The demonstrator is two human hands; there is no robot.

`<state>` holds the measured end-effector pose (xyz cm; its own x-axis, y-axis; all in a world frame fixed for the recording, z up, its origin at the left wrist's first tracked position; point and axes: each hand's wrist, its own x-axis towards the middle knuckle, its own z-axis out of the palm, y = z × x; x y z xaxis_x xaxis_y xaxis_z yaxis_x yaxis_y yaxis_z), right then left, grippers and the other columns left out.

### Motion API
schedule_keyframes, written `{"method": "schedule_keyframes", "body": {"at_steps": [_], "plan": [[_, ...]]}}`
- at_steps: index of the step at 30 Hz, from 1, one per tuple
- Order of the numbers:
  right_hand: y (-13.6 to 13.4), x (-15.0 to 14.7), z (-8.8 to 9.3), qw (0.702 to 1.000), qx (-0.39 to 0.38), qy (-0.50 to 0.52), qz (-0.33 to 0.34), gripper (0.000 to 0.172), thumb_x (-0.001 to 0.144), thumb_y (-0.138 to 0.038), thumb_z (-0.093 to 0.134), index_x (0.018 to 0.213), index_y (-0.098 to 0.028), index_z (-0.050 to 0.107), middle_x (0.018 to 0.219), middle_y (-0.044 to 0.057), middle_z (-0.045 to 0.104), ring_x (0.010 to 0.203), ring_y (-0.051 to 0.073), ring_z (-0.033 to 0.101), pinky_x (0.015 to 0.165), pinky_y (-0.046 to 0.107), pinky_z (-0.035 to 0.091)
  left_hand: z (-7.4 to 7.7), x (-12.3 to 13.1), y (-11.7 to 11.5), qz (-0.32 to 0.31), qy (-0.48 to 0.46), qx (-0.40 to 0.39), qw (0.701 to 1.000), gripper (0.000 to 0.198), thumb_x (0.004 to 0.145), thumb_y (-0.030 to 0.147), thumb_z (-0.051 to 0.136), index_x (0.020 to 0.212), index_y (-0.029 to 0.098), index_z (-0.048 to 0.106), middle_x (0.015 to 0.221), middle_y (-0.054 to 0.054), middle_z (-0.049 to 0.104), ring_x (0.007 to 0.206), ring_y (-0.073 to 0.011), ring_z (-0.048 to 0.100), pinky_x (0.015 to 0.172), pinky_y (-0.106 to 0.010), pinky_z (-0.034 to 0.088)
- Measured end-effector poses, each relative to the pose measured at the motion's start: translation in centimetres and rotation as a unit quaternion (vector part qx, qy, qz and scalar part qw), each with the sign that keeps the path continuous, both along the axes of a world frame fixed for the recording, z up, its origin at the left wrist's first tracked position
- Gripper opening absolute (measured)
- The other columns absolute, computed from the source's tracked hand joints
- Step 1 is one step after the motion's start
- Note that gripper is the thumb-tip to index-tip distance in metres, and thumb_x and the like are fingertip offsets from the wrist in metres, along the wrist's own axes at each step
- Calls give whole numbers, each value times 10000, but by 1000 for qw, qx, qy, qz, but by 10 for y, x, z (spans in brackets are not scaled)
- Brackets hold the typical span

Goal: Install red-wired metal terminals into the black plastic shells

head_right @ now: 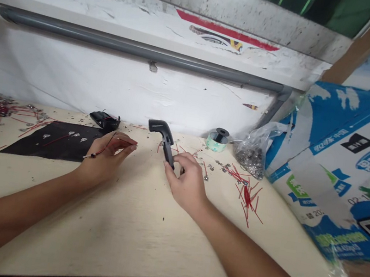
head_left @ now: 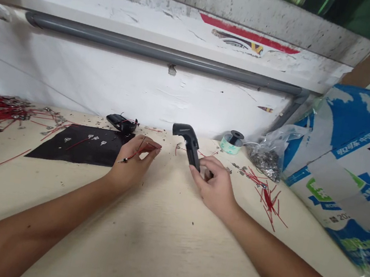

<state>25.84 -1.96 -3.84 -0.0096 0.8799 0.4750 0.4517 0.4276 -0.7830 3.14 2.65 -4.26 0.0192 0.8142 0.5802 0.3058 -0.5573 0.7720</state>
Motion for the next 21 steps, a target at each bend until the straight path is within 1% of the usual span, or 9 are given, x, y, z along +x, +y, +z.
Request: {"method": "schedule_keyframes", "body": {"at_steps": [3,6,8,10,12,13,15,18,21], "plan": [[-3,7,1,983,109,-138,-50,91,850,-277,650,897,-213,696,883,47,588,598,144,494,566,300,400,1,0,-1,8,22,25,999,104,864,273,631,836,191,689,901,-53,659,836,-175,656,797,-327,564],[-6,10,1,968,129,-198,-82,115,834,-255,641,913,-220,717,888,46,608,587,142,505,582,306,391,3,0,-2,7,57,61,996,114,864,234,628,782,189,693,899,-53,662,842,-172,646,795,-318,546],[-6,8,3,974,112,-178,-85,107,826,-268,659,896,-225,728,881,47,620,597,148,511,575,303,389,5,1,-5,5,68,68,995,126,871,242,631,784,192,707,907,-55,674,857,-176,649,807,-317,540],[-5,4,4,994,47,-81,-57,106,825,-313,686,849,-220,730,823,42,614,588,150,499,545,292,400,8,3,-10,9,63,47,997,125,870,284,652,824,200,731,914,-55,697,872,-184,663,802,-312,546],[-4,-1,6,996,-66,67,10,195,801,-393,731,804,-199,724,739,27,582,546,136,467,507,287,438,11,5,-15,16,48,16,999,147,853,336,686,864,205,754,916,-58,724,865,-194,681,750,-297,558],[-3,-3,7,981,-126,140,49,246,778,-428,757,785,-186,719,690,10,554,511,118,434,498,294,468,12,6,-18,18,41,1,999,170,840,360,703,885,207,763,918,-62,736,854,-200,689,706,-287,560],[-3,-6,9,932,-231,253,117,307,731,-453,806,775,-165,711,616,-30,500,458,80,365,520,318,526,14,8,-23,14,23,-21,999,218,815,395,732,909,204,774,916,-72,755,818,-211,700,618,-271,547],[-5,-7,11,865,-322,347,164,314,700,-405,857,813,-153,706,599,-56,512,436,47,353,587,309,555,14,8,-25,-9,-2,-49,999,249,802,411,745,924,197,779,883,-75,769,774,-213,707,602,-277,549],[-5,-8,9,846,-350,357,183,331,698,-354,871,908,-144,724,747,-6,632,460,40,435,622,288,555,11,8,-23,-41,-19,-72,996,242,814,405,737,933,198,778,823,-62,771,762,-208,713,677,-297,566]]}}
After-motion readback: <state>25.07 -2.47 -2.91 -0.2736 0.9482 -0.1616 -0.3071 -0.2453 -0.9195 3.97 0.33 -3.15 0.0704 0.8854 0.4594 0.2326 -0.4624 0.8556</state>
